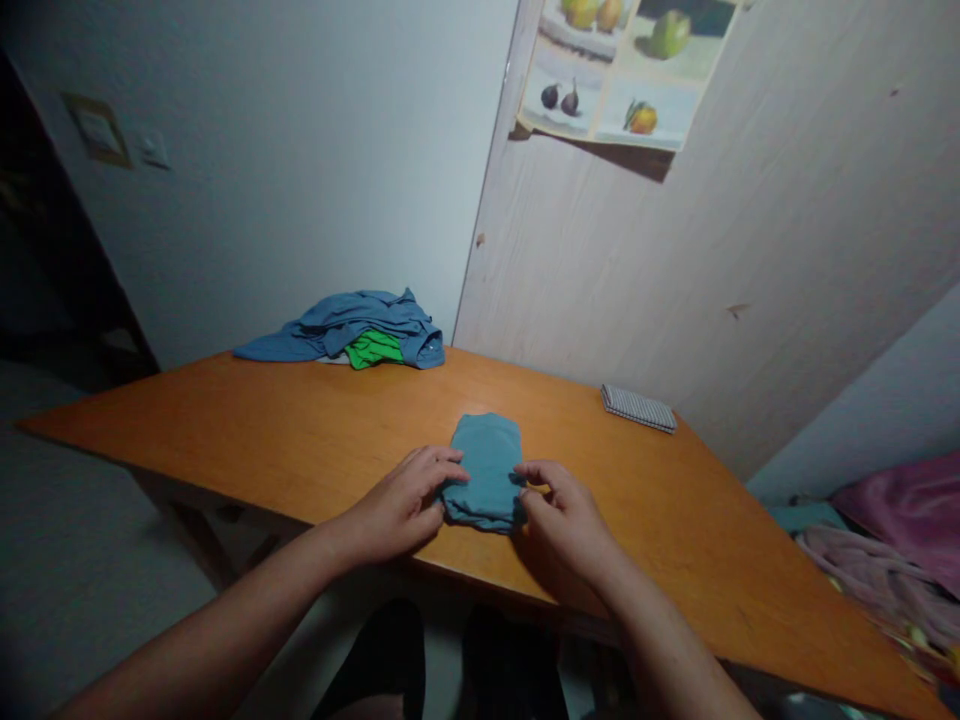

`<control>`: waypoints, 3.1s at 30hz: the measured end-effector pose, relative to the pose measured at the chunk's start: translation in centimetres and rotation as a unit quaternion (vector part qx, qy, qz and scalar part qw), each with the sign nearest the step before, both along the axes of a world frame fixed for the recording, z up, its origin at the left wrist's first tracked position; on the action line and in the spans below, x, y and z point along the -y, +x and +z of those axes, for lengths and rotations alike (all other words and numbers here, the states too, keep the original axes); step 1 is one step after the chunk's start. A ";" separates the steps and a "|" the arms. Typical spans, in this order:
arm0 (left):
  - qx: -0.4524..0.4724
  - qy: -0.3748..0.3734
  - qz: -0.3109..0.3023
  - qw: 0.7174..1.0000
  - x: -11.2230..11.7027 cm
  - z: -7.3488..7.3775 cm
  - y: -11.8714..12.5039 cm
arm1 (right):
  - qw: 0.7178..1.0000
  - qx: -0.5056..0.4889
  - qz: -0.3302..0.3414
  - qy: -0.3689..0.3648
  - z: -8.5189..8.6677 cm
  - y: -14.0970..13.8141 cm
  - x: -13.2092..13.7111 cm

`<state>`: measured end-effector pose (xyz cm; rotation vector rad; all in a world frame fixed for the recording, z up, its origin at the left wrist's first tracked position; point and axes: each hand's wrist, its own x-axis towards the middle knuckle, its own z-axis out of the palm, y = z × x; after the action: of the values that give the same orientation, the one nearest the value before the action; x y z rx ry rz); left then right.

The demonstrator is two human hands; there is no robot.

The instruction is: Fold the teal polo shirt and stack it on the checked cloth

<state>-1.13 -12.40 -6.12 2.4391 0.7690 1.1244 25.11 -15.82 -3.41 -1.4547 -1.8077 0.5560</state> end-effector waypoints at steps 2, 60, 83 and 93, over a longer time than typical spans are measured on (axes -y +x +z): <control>-0.039 0.016 0.012 0.999 -0.1 0.3 0.2 | 0.997 0.058 0.037 0.020 -0.4 -0.1 0.9; 0.085 -0.378 -0.005 0.922 -5.3 0.6 2.0 | 0.962 0.258 0.039 0.078 -0.6 -1.4 -0.8; 0.018 -0.275 -0.091 0.957 -14.0 0.5 8.0 | 0.986 -0.138 -0.045 -0.082 0.9 -0.3 -2.7; 0.056 -0.387 -0.101 0.915 -14.5 -1.6 9.0 | 0.998 0.024 -0.057 0.005 0.5 -0.7 -3.3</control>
<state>7.90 2.08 -7.71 1.7184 0.7215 0.6840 24.41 -12.56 -2.94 -1.5658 -1.7485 0.4585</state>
